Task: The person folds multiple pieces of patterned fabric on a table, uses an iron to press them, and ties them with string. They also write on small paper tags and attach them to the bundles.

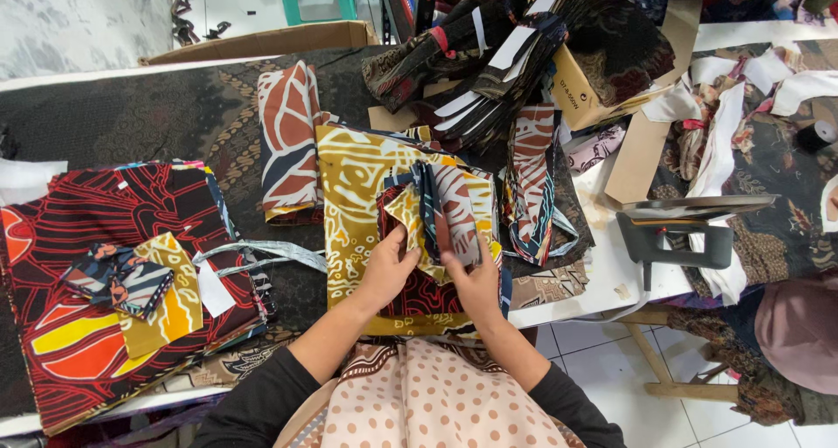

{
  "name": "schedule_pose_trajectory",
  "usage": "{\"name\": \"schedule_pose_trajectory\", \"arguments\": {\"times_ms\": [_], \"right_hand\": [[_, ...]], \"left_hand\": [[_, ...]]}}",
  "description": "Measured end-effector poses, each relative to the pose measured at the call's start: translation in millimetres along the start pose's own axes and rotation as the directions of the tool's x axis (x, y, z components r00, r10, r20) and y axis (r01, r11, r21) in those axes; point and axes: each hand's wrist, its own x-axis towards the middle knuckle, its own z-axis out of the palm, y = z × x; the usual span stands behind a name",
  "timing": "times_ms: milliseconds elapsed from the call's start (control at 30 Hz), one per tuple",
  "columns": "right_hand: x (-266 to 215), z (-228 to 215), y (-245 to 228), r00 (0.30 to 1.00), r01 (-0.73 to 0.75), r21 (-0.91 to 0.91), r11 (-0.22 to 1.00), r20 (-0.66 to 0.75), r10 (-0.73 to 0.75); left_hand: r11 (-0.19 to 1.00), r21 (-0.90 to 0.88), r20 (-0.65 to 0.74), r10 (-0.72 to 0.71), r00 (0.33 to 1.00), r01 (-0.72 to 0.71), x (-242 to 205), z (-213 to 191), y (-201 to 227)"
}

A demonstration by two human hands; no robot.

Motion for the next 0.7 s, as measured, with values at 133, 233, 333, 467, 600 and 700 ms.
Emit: {"name": "schedule_pose_trajectory", "arguments": {"times_ms": [133,233,333,467,600,700], "right_hand": [[11.8,-5.7,0.7,0.982,-0.129,0.498,0.857,-0.058,0.181],[12.4,-10.4,-7.1,0.940,-0.282,0.589,0.757,0.010,0.342],[10.2,-8.4,-22.6,0.994,0.081,0.090,0.993,0.064,-0.087],[13.9,-1.8,-33.8,0.996,0.012,0.138,0.990,-0.092,0.001],[22.6,-2.3,-27.8,0.975,-0.134,0.487,0.863,-0.091,0.204],[21.8,-5.9,-25.8,0.990,-0.042,0.363,0.931,-0.112,0.088]], "left_hand": [[0.984,-0.148,-0.012,-0.097,0.995,0.094,1.0,4.2,4.2],[0.973,-0.220,0.028,-0.072,0.997,0.076,1.0,8.2,2.4],[0.986,-0.153,0.020,-0.064,0.998,0.066,4.0,10.9,0.1],[0.979,-0.183,-0.028,-0.097,0.995,0.090,1.7,9.2,-6.7],[0.965,-0.252,-0.047,-0.089,0.995,0.074,-3.0,2.6,-17.3],[0.966,-0.244,-0.059,-0.101,0.993,0.084,-2.1,3.8,-21.8]]}}
